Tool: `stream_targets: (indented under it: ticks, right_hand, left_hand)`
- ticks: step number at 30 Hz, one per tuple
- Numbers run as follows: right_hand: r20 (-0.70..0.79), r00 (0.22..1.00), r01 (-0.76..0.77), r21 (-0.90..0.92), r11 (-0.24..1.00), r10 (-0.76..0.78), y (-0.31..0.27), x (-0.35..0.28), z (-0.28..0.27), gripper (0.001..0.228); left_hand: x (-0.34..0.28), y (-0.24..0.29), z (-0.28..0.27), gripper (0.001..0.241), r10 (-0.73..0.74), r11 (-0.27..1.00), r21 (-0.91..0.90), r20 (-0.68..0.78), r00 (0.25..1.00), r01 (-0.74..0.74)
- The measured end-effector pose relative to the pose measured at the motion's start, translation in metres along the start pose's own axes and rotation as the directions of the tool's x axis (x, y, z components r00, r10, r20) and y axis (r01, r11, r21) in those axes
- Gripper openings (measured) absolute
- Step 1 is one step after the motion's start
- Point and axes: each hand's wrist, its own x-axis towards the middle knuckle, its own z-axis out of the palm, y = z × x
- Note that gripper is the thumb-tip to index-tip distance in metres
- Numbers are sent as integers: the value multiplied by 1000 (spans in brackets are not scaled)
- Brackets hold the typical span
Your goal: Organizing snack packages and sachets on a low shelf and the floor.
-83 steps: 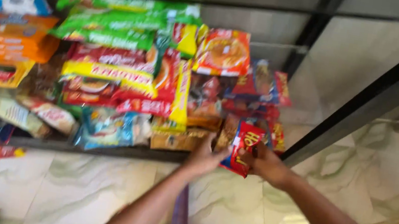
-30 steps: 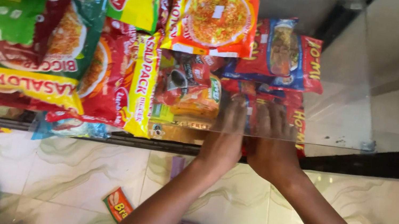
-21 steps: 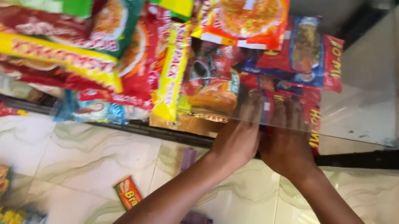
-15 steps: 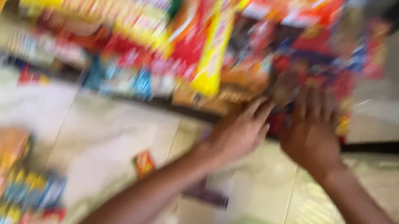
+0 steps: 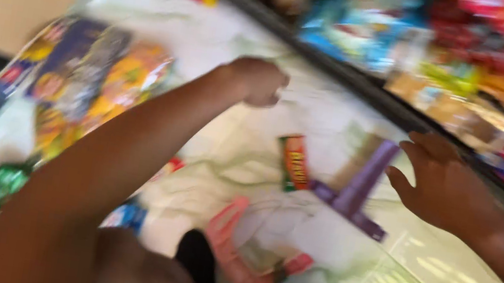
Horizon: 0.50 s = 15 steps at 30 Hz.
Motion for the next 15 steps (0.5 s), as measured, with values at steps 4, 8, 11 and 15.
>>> stream_targets:
  ticks: [4,8,11,15]
  right_hand:
    - [45,999,-17,224,974,7,-59,63,-14,52]
    - [-20,981,187,356,916,-192,-104,136,15,45]
    - [-53,969,241,433,869,-242,-142,195,54,41]
    - [105,979,63,661,748,-175,-222,253,111,35]
  left_hand:
    - [-56,-80,16,33,-119,992,-55,-73,990,115]
    - [-99,-152,82,38,-344,937,-38,80,936,347]
    - [-138,-182,115,47,-447,886,-9,245,860,463]
    - [-186,-186,141,47,-419,766,-94,677,605,636]
